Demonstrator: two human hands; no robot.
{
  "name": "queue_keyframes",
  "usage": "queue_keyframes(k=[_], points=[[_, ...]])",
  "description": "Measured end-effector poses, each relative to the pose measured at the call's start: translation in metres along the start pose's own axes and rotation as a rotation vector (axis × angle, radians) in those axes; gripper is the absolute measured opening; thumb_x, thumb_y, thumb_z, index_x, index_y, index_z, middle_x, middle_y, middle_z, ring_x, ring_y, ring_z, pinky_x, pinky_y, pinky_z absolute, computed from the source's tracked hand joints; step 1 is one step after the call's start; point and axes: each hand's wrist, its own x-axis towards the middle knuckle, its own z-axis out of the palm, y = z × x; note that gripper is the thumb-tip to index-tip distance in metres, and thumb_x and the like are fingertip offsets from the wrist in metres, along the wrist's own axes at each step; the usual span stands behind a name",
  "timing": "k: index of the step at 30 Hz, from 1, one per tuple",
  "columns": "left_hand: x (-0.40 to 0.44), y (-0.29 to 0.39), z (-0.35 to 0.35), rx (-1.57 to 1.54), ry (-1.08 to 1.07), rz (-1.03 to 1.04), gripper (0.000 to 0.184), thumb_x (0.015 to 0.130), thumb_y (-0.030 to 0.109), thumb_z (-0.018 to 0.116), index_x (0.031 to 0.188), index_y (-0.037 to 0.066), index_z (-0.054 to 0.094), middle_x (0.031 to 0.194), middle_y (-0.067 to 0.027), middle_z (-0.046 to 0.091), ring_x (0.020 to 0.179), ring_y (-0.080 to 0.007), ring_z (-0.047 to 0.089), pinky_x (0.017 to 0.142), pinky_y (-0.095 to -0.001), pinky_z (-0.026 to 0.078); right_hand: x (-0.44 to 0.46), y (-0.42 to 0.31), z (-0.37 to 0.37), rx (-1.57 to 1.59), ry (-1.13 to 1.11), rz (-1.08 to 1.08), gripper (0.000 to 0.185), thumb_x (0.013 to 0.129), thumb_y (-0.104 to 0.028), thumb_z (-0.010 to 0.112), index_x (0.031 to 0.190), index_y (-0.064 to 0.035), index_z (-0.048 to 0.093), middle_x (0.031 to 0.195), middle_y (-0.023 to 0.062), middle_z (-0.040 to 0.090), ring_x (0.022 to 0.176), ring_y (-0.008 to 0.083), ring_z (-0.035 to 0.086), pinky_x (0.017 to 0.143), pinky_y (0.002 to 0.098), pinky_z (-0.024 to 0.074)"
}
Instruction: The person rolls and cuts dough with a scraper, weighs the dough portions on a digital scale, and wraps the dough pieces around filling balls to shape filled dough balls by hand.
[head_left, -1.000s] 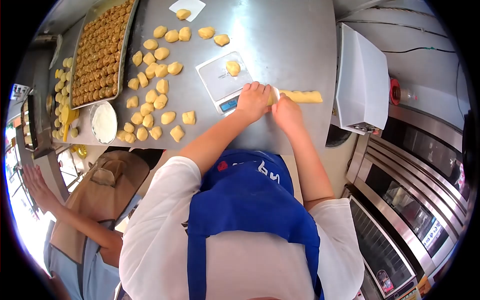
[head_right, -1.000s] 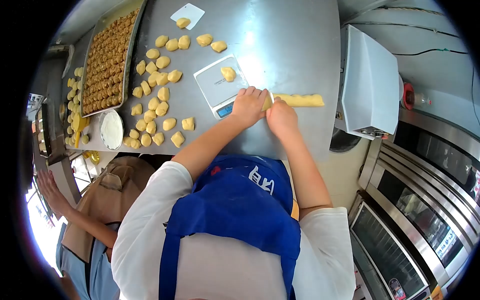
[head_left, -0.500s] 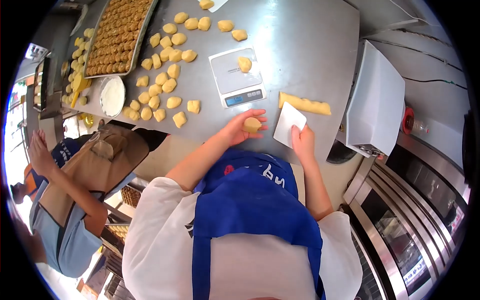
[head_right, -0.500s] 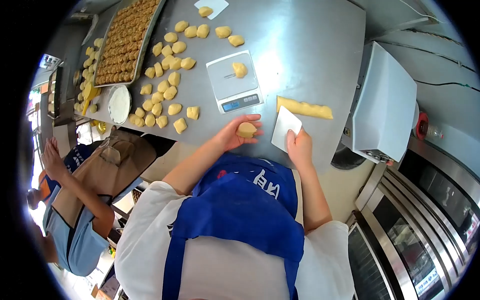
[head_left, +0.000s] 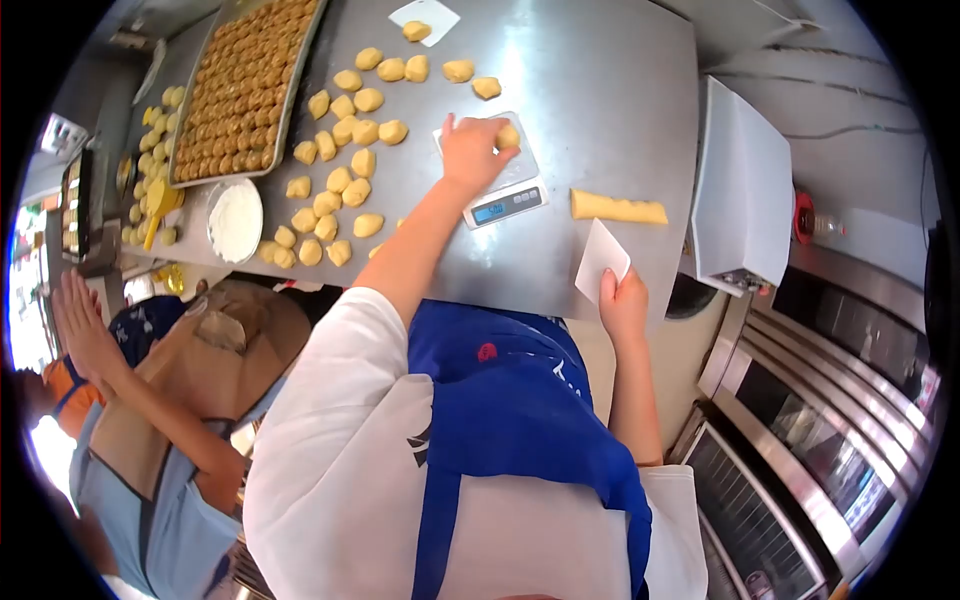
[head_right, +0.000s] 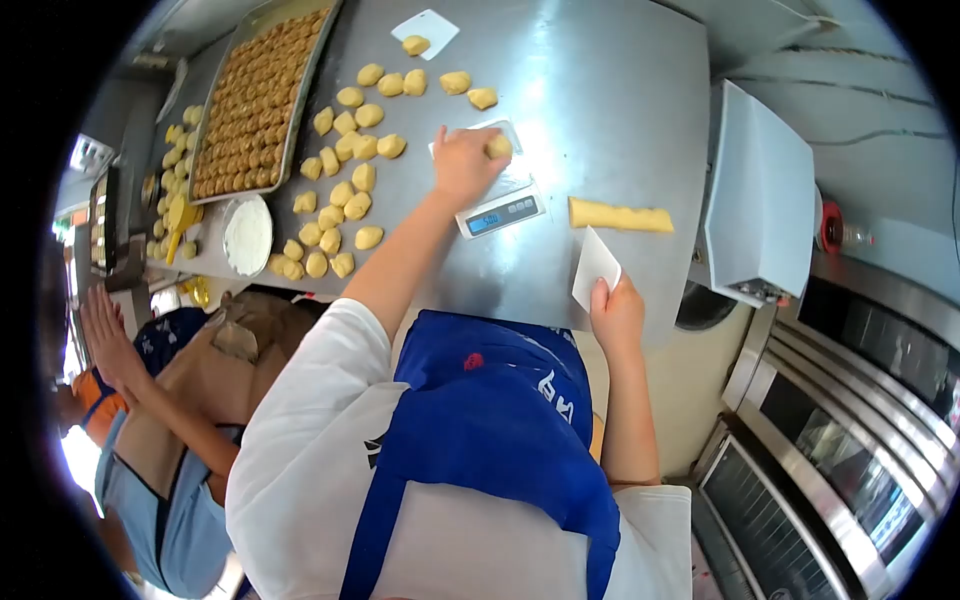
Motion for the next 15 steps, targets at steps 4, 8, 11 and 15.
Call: queue_keyframes(k=[4,8,11,15], points=[[0.028,-0.037,-0.010,-0.546,0.176,-0.325,0.056,0.075,0.041,0.073,0.117,0.007,0.062,0.096,-0.0172,0.067,0.090,-0.0304,0.065,0.092,-0.0389,0.045,-0.001,0.003,-0.006,-0.111,0.031,0.083,0.033,0.088,-0.020,0.048,0.110,0.0014,0.058,0.093,0.0249,0.064,0.085,0.0404,0.063,0.076,0.0468,0.0496],[0.029,-0.069,-0.036,0.053,0.359,-0.170,0.058,0.077,0.040,0.072,0.121,0.005,0.059,0.111,-0.0190,0.064,0.106,-0.0301,0.059,0.093,-0.0378,0.044,0.037,0.003,-0.005,-0.176,-0.009,0.052,0.029,0.087,-0.021,0.048,0.104,0.0013,0.058,0.089,0.0233,0.064,0.081,0.0398,0.063,0.073,0.0482,0.0496],[0.000,-0.027,-0.047,-0.019,0.237,-0.022,0.054,0.079,0.033,0.070,0.124,0.008,0.057,0.114,-0.0169,0.061,0.111,-0.0308,0.054,0.092,-0.0371,0.046,0.064,-0.003,-0.001,-0.245,-0.046,-0.025,0.027,0.087,-0.019,0.050,0.100,0.0026,0.058,0.085,0.0230,0.065,0.079,0.0395,0.063,0.073,0.0482,0.0502],[-0.054,0.048,0.015,-0.232,-0.101,0.241,0.054,0.075,0.029,0.073,0.123,0.009,0.056,0.118,-0.0133,0.060,0.110,-0.0318,0.056,0.093,-0.0396,0.046,0.086,-0.009,0.006,-0.285,-0.141,-0.030,0.026,0.086,-0.018,0.051,0.097,0.0046,0.057,0.084,0.0234,0.065,0.079,0.0393,0.064,0.073,0.0474,0.0508]])
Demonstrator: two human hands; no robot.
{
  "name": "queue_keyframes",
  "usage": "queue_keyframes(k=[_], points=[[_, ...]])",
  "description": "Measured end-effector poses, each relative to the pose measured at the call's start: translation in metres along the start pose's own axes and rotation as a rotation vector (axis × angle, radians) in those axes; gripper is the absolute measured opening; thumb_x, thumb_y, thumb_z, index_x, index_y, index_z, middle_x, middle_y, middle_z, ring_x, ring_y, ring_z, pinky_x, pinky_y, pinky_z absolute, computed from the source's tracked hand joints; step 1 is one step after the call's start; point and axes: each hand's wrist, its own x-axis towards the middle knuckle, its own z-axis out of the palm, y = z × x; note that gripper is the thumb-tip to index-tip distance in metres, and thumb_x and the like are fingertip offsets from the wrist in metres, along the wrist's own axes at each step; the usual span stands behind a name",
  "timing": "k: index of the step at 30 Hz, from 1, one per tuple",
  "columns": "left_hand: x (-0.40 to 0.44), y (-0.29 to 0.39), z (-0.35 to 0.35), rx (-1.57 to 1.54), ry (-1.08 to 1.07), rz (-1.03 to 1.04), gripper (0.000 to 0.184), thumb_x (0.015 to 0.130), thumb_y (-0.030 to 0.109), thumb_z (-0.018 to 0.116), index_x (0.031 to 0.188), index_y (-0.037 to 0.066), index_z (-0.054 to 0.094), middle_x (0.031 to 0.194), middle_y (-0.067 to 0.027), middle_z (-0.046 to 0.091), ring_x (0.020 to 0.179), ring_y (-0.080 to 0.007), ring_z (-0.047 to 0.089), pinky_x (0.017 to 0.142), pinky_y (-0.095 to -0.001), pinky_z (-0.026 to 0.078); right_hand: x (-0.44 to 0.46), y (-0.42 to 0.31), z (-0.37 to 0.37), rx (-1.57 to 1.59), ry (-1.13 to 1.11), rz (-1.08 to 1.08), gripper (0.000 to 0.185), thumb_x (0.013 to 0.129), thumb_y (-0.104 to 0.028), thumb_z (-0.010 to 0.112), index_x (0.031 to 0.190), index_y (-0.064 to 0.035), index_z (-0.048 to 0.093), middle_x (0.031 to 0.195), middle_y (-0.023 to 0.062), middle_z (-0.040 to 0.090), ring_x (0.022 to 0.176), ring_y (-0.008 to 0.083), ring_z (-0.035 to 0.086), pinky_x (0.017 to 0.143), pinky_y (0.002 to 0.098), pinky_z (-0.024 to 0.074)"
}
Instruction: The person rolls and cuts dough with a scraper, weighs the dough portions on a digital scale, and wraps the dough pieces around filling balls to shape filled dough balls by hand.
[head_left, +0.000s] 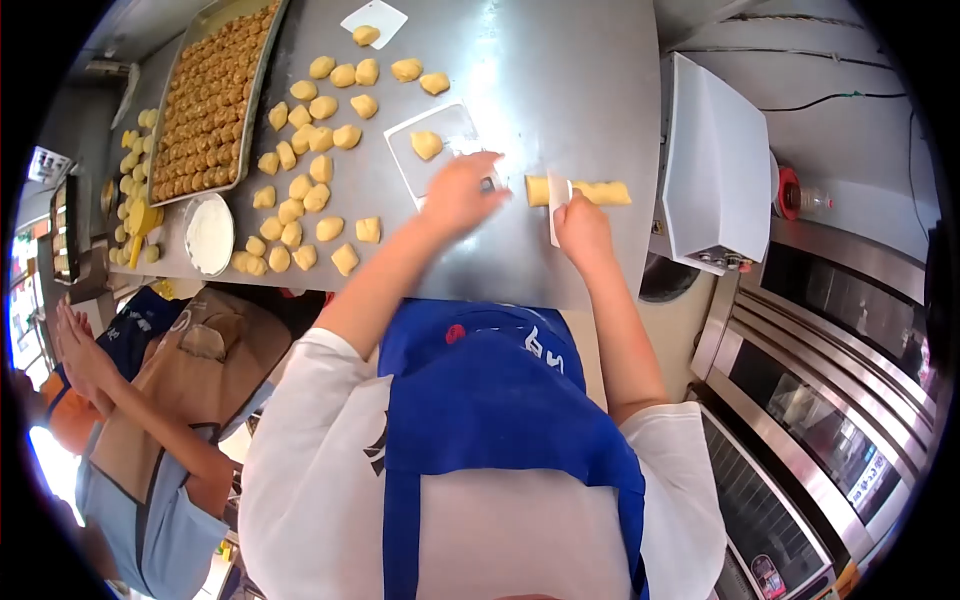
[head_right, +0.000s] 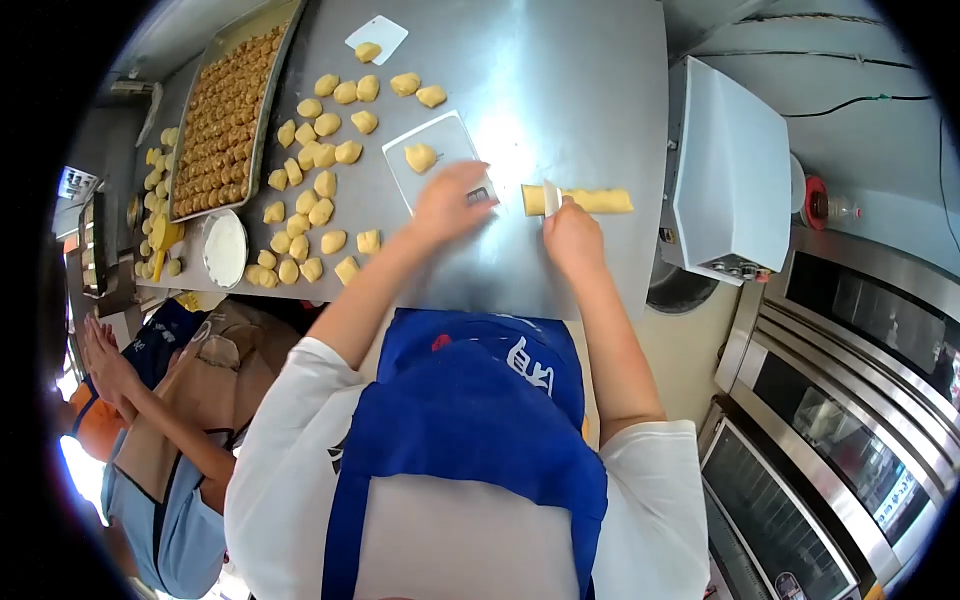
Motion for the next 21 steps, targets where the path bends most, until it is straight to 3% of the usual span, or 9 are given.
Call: queue_keyframes(k=[2,9,11,13,14,16,17,19,21], points=[[-0.002,0.021,0.033,0.049,-0.119,-0.016,0.064,0.073,0.030,0.075,0.127,0.006,0.051,0.127,-0.0156,0.054,0.114,-0.0336,0.053,0.094,-0.0402,0.046,0.007,0.008,0.004,0.027,-0.020,-0.095,0.025,0.085,-0.018,0.053,0.095,0.0053,0.056,0.082,0.0241,0.065,0.078,0.0388,0.064,0.073,0.0468,0.0511],[0.006,0.026,0.079,-0.010,-0.120,-0.197,0.063,0.070,0.026,0.077,0.125,0.005,0.053,0.113,-0.0128,0.059,0.095,-0.0300,0.061,0.080,-0.0393,0.051,0.031,0.018,0.021,0.056,-0.088,-0.126,0.028,0.085,-0.019,0.052,0.096,0.0062,0.057,0.085,0.0256,0.065,0.081,0.0401,0.064,0.074,0.0467,0.0507],[-0.001,0.025,0.075,-0.052,-0.081,-0.231,0.061,0.071,0.025,0.076,0.124,0.005,0.054,0.109,-0.0126,0.061,0.092,-0.0288,0.062,0.079,-0.0382,0.052,0.027,0.037,0.019,0.271,-0.075,-0.102,0.030,0.085,-0.020,0.051,0.099,0.0060,0.058,0.089,0.0263,0.065,0.083,0.0417,0.063,0.075,0.0475,0.0500],[-0.010,0.035,0.060,-0.391,-0.133,-0.515,0.053,0.077,0.026,0.073,0.123,0.007,0.056,0.103,-0.0100,0.063,0.090,-0.0258,0.063,0.076,-0.0354,0.052,0.008,0.044,0.005,0.361,-0.038,-0.139,0.031,0.085,-0.020,0.051,0.101,0.0051,0.058,0.092,0.0263,0.065,0.083,0.0421,0.063,0.075,0.0478,0.0498],[-0.021,0.029,0.061,-0.388,-0.126,-0.520,0.053,0.077,0.026,0.073,0.123,0.007,0.056,0.103,-0.0100,0.063,0.090,-0.0258,0.063,0.076,-0.0354,0.052,-0.001,0.047,-0.002,0.452,0.020,-0.165,0.031,0.085,-0.021,0.050,0.102,0.0043,0.059,0.094,0.0262,0.065,0.084,0.0425,0.063,0.075,0.0480,0.0497],[-0.046,0.016,0.056,-1.365,-0.376,-0.834,0.051,0.086,0.031,0.064,0.128,0.005,0.053,0.106,-0.0088,0.065,0.082,-0.0209,0.064,0.070,-0.0338,0.053,-0.017,0.054,-0.003,0.372,-0.022,-0.161,0.031,0.085,-0.021,0.050,0.102,0.0033,0.059,0.093,0.0254,0.065,0.083,0.0420,0.063,0.074,0.0480,0.0498],[-0.055,0.016,0.050,-1.364,-0.371,-0.832,0.051,0.086,0.031,0.064,0.128,0.005,0.053,0.106,-0.0088,0.065,0.082,-0.0209,0.064,0.070,-0.0338,0.053,-0.021,0.056,-0.002,0.292,-0.063,-0.147,0.031,0.086,-0.022,0.050,0.102,0.0024,0.059,0.092,0.0246,0.065,0.082,0.0415,0.063,0.074,0.0480,0.0498],[-0.061,0.036,0.022,-1.869,-0.411,-1.093,0.041,0.090,0.036,0.059,0.118,0.006,0.058,0.096,-0.0042,0.064,0.068,-0.0171,0.061,0.060,-0.0301,0.052,-0.029,0.055,0.001,0.140,-0.134,-0.166,0.030,0.086,-0.022,0.050,0.101,0.0018,0.060,0.090,0.0242,0.064,0.080,0.0409,0.063,0.072,0.0482,0.0498],[-0.070,0.012,0.049,-1.725,-0.436,-1.165,0.036,0.091,0.036,0.058,0.111,0.006,0.059,0.091,-0.0028,0.063,0.064,-0.0150,0.059,0.057,-0.0283,0.050,-0.034,0.052,0.004,-0.012,-0.197,-0.182,0.029,0.086,-0.022,0.050,0.100,0.0011,0.060,0.088,0.0237,0.064,0.079,0.0404,0.063,0.071,0.0484,0.0498]])
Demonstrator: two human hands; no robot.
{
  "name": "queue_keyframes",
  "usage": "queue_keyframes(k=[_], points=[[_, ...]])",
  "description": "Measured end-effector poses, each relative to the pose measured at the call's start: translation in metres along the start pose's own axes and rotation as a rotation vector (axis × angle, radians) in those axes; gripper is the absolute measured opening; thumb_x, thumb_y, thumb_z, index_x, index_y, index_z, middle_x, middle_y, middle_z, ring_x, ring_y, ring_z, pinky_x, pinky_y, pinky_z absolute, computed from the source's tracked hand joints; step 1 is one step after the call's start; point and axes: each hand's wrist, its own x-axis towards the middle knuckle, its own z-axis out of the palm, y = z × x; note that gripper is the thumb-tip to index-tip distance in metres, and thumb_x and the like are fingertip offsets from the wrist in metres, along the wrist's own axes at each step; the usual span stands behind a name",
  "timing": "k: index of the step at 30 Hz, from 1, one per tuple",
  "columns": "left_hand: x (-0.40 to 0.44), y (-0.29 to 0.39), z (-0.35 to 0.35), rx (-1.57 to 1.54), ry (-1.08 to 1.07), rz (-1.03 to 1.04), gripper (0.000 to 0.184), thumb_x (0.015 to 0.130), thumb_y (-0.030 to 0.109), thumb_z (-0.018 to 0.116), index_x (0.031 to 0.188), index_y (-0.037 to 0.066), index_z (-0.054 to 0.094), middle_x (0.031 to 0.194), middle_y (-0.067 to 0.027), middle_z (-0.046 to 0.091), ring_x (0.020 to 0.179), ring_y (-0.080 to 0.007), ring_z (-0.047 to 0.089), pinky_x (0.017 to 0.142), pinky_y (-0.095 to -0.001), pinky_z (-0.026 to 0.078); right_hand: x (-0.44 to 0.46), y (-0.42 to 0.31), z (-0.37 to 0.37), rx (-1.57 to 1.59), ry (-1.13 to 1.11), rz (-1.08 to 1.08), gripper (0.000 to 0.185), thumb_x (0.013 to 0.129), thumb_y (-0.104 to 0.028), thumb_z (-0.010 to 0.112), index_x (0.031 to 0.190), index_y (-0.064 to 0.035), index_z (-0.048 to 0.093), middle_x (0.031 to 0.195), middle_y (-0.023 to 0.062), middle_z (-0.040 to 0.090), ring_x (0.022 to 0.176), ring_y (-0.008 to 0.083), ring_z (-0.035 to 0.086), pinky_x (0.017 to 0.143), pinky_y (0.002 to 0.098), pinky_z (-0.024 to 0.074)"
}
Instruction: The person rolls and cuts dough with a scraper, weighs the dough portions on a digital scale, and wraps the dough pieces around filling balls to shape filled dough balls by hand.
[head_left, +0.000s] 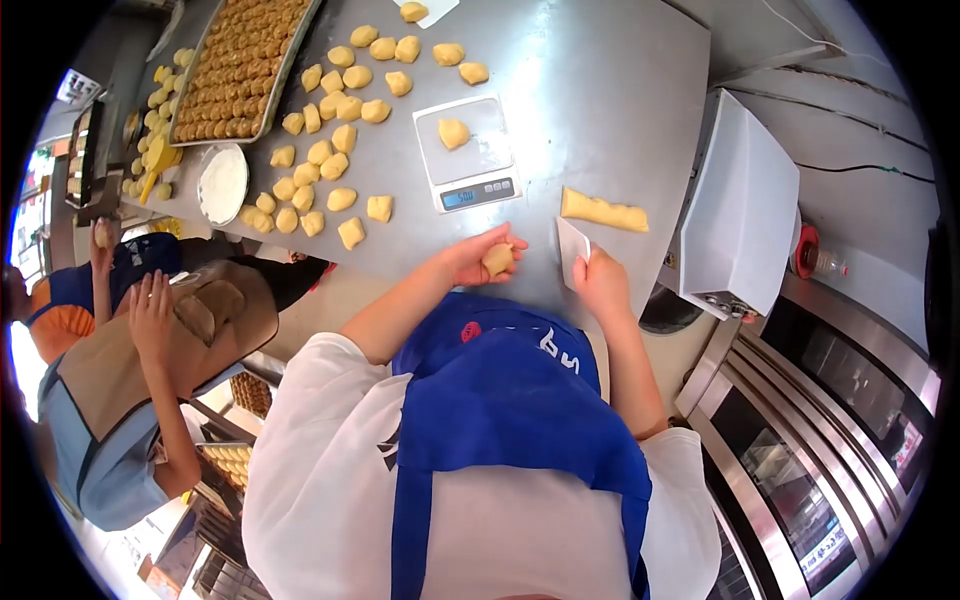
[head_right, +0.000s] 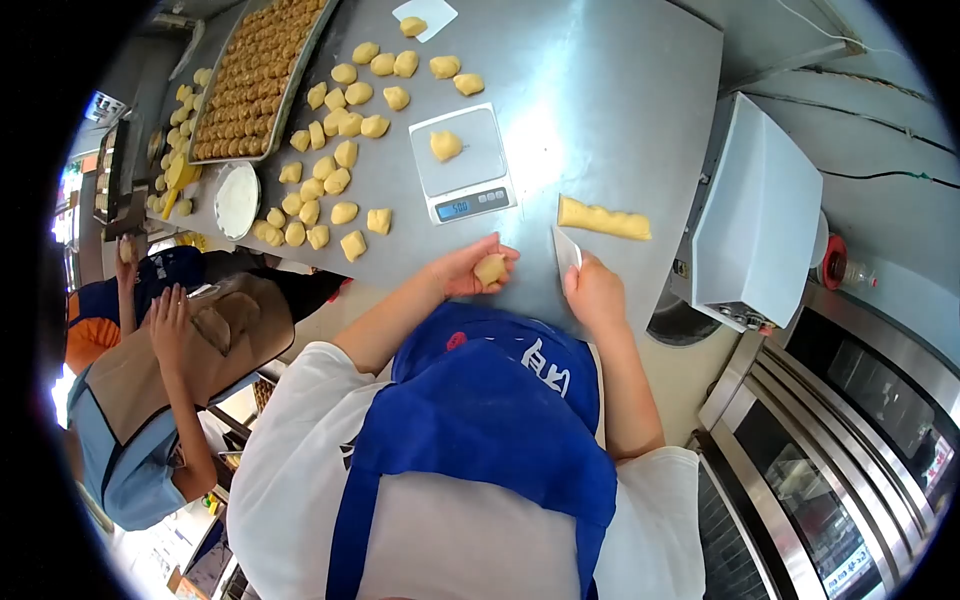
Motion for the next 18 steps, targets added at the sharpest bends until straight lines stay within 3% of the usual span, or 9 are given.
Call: queue_keyframes(k=[2,4,6,7,8,13,15,16,18], points=[[0.011,0.011,-0.004,0.091,0.091,-0.042,0.033,0.092,0.037,0.056,0.104,0.007,0.059,0.086,-0.0014,0.061,0.060,-0.0129,0.056,0.054,-0.0265,0.048,-0.006,-0.003,0.002,0.087,0.154,-0.063,0.026,0.086,-0.020,0.050,0.098,0.0005,0.060,0.085,0.0230,0.064,0.077,0.0398,0.063,0.069,0.0487,0.0497],[0.002,0.050,0.023,0.407,0.143,0.219,0.037,0.090,0.038,0.059,0.104,0.004,0.061,0.077,-0.0005,0.059,0.058,-0.0105,0.053,0.050,-0.0235,0.041,-0.006,-0.003,0.000,0.080,0.164,-0.048,0.025,0.086,-0.020,0.050,0.097,0.0004,0.060,0.085,0.0229,0.064,0.076,0.0399,0.063,0.068,0.0486,0.0498],[-0.005,0.091,0.048,0.727,0.257,0.528,0.032,0.092,0.038,0.058,0.103,0.008,0.058,0.083,-0.0005,0.058,0.061,-0.0101,0.054,0.054,-0.0235,0.044,-0.004,-0.003,-0.003,0.074,0.172,-0.036,0.025,0.086,-0.020,0.050,0.096,0.0003,0.060,0.084,0.0228,0.064,0.074,0.0399,0.063,0.067,0.0485,0.0499],[-0.011,0.106,0.060,0.904,0.422,0.740,0.040,0.089,0.038,0.061,0.113,0.006,0.058,0.085,-0.0046,0.060,0.075,-0.0148,0.059,0.067,-0.0273,0.048,-0.004,-0.003,-0.005,0.065,0.183,-0.040,0.025,0.086,-0.020,0.051,0.097,0.0003,0.060,0.082,0.0227,0.064,0.073,0.0401,0.063,0.066,0.0483,0.0500],[-0.005,0.120,0.054,1.254,0.565,1.128,0.050,0.085,0.033,0.064,0.126,0.006,0.051,0.097,-0.0103,0.062,0.095,-0.0231,0.060,0.084,-0.0338,0.048,-0.004,-0.003,-0.006,0.057,0.195,-0.043,0.025,0.086,-0.020,0.051,0.097,0.0003,0.060,0.080,0.0225,0.064,0.071,0.0402,0.063,0.065,0.0481,0.0501],[-0.014,0.147,0.042,1.590,0.592,1.182,0.061,0.078,0.016,0.065,0.134,0.005,0.041,0.117,-0.0156,0.057,0.111,-0.0331,0.054,0.093,-0.0400,0.044,-0.005,-0.008,-0.015,0.058,0.239,-0.064,0.026,0.086,-0.020,0.051,0.098,0.0014,0.060,0.078,0.0233,0.064,0.070,0.0404,0.063,0.065,0.0482,0.0502],[-0.005,0.138,0.012,2.194,0.865,1.245,0.057,0.078,0.012,0.064,0.131,0.004,0.044,0.116,-0.0164,0.058,0.112,-0.0338,0.053,0.094,-0.0401,0.044,-0.003,-0.008,-0.015,0.056,0.241,-0.047,0.026,0.086,-0.020,0.051,0.098,0.0021,0.059,0.078,0.0236,0.064,0.071,0.0404,0.063,0.065,0.0484,0.0501],[-0.004,0.138,-0.003,2.198,0.853,1.249,0.057,0.078,0.012,0.064,0.131,0.004,0.044,0.116,-0.0164,0.058,0.112,-0.0338,0.053,0.094,-0.0401,0.044,0.000,-0.007,-0.014,0.052,0.256,-0.016,0.026,0.086,-0.020,0.051,0.097,0.0026,0.059,0.078,0.0236,0.064,0.071,0.0404,0.063,0.065,0.0484,0.0501],[-0.006,0.141,-0.030,1.854,0.798,0.950,0.056,0.081,0.012,0.065,0.132,0.005,0.044,0.124,-0.0172,0.054,0.116,-0.0357,0.050,0.097,-0.0415,0.042,0.003,-0.003,-0.015,0.048,0.273,0.034,0.026,0.087,-0.020,0.050,0.097,0.0031,0.059,0.079,0.0237,0.064,0.071,0.0404,0.063,0.065,0.0485,0.0502]])
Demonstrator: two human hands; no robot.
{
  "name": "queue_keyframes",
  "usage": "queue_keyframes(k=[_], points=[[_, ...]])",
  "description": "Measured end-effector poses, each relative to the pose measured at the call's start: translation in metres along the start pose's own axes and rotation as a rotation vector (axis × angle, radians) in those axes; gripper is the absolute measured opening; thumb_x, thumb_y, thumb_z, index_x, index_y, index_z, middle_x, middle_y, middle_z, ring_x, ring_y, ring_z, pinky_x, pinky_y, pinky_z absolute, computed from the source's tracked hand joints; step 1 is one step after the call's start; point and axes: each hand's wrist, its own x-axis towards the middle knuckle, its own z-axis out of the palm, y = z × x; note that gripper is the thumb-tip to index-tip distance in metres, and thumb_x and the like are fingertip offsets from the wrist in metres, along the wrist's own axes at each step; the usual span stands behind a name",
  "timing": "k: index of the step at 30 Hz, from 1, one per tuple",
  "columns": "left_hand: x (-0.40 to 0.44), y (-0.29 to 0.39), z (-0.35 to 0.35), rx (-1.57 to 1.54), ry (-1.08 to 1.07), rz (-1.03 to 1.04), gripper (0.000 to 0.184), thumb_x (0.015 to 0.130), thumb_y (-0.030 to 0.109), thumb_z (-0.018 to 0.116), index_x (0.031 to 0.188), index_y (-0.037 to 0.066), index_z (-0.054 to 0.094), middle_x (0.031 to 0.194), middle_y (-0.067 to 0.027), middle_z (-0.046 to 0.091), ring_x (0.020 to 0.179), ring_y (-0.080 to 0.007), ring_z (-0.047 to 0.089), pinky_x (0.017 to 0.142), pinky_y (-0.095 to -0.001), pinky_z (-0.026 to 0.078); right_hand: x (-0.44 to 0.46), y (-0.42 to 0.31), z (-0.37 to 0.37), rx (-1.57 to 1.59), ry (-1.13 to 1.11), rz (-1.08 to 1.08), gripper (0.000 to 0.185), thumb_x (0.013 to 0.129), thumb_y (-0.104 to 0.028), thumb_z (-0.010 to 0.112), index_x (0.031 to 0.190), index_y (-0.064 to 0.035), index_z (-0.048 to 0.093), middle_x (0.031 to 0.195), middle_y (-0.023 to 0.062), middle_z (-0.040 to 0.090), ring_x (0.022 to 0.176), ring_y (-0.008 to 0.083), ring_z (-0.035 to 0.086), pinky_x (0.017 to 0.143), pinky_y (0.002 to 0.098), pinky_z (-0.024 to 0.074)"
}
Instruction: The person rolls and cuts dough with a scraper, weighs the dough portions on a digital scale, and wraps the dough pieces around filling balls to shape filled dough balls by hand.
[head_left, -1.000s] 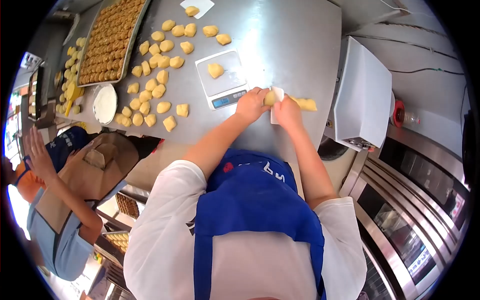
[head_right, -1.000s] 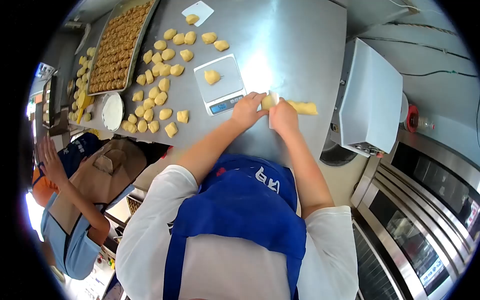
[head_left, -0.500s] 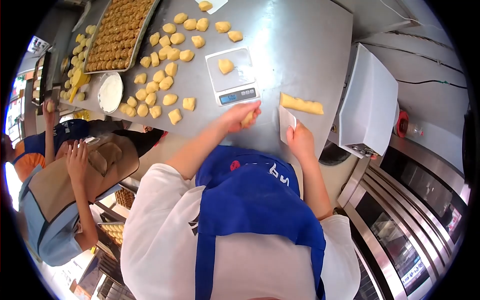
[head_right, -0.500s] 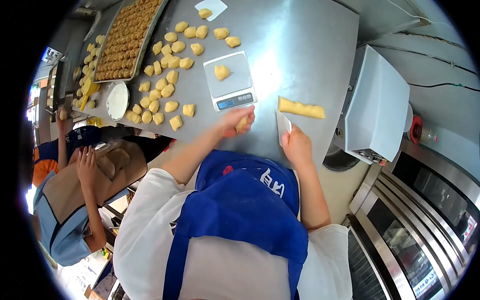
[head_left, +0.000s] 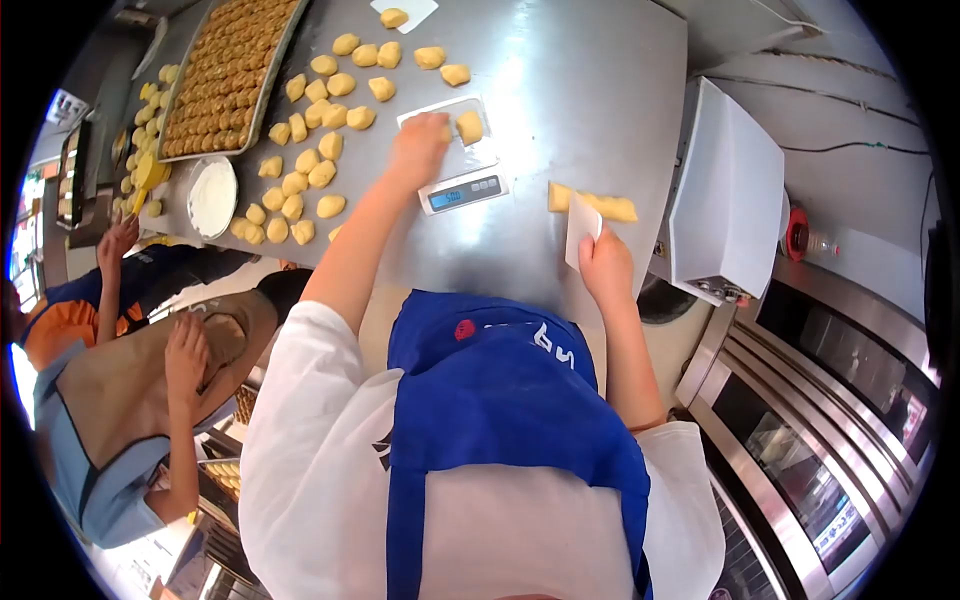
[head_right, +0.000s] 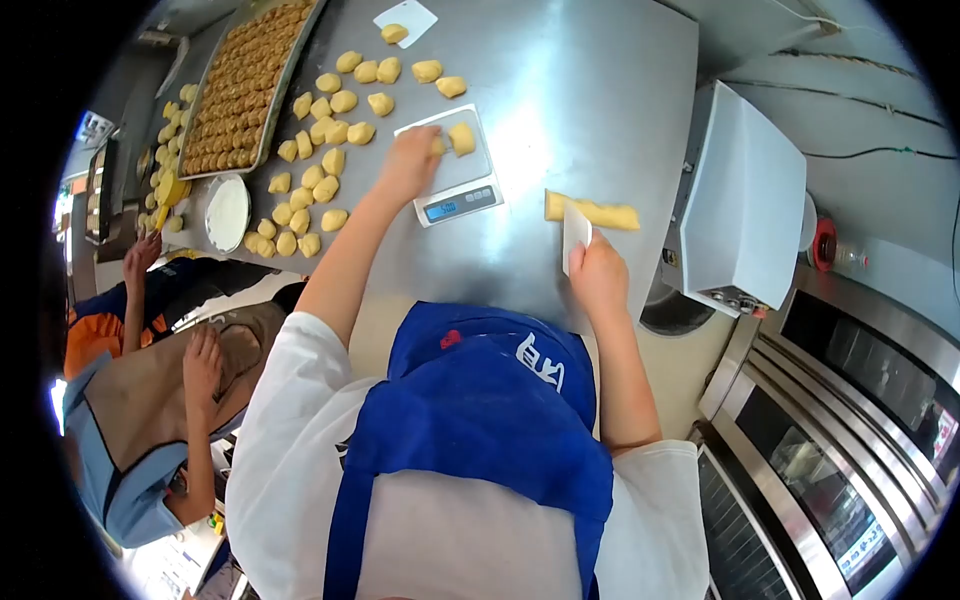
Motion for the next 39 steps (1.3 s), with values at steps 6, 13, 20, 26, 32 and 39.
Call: queue_keyframes(k=[6,13,20,26,32,39], points=[[-0.046,-0.014,-0.026,0.002,0.368,-0.207,0.046,0.078,0.013,0.068,0.121,0.003,0.054,0.121,-0.0173,0.056,0.112,-0.0342,0.052,0.095,-0.0413,0.043,0.020,-0.006,-0.003,-0.030,-0.040,0.079,0.024,0.087,-0.018,0.049,0.093,0.0035,0.057,0.079,0.0241,0.064,0.073,0.0404,0.063,0.067,0.0485,0.0505],[-0.048,0.112,0.015,-0.245,-0.007,0.195,0.057,0.073,0.018,0.074,0.124,0.006,0.053,0.125,-0.0127,0.056,0.117,-0.0315,0.052,0.097,-0.0395,0.045,0.041,-0.014,0.007,-0.067,-0.145,0.090,0.023,0.086,-0.016,0.051,0.094,0.0049,0.057,0.082,0.0248,0.064,0.080,0.0392,0.064,0.072,0.0463,0.0513],[-0.021,0.137,0.105,-0.272,-0.087,0.354,0.060,0.075,0.016,0.073,0.128,0.003,0.049,0.126,-0.0156,0.055,0.110,-0.0329,0.054,0.090,-0.0386,0.048,0.049,0.009,0.018,0.029,-0.169,0.120,0.027,0.085,-0.019,0.049,0.098,0.0023,0.059,0.088,0.0238,0.065,0.083,0.0403,0.063,0.075,0.0471,0.0502],[-0.069,0.105,0.086,-1.262,-0.539,-0.480,0.047,0.085,0.021,0.066,0.127,0.004,0.052,0.127,-0.0100,0.056,0.099,-0.0278,0.061,0.080,-0.0399,0.052,0.009,0.007,-0.002,0.282,-0.065,0.053,0.026,0.086,-0.021,0.049,0.099,-0.0024,0.061,0.089,0.0210,0.066,0.082,0.0398,0.063,0.074,0.0483,0.0500],[-0.102,0.087,0.047,-1.669,-0.635,-0.742,0.039,0.092,0.039,0.055,0.108,0.004,0.064,0.087,-0.0062,0.066,0.071,-0.0144,0.061,0.060,-0.0281,0.051,0.000,0.000,0.011,-0.155,-0.329,-0.097,0.025,0.088,-0.022,0.049,0.100,-0.0031,0.060,0.086,0.0191,0.066,0.078,0.0368,0.064,0.070,0.0469,0.0510],[-0.030,0.059,0.002,-0.859,0.207,-0.398,0.033,0.089,0.035,0.061,0.101,0.004,0.068,0.083,-0.0073,0.067,0.082,-0.0190,0.065,0.068,-0.0316,0.051,-0.003,0.006,0.003,-0.142,-0.125,-0.026,0.023,0.087,-0.022,0.050,0.095,-0.0017,0.059,0.084,0.0176,0.066,0.075,0.0352,0.065,0.067,0.0463,0.0511]])
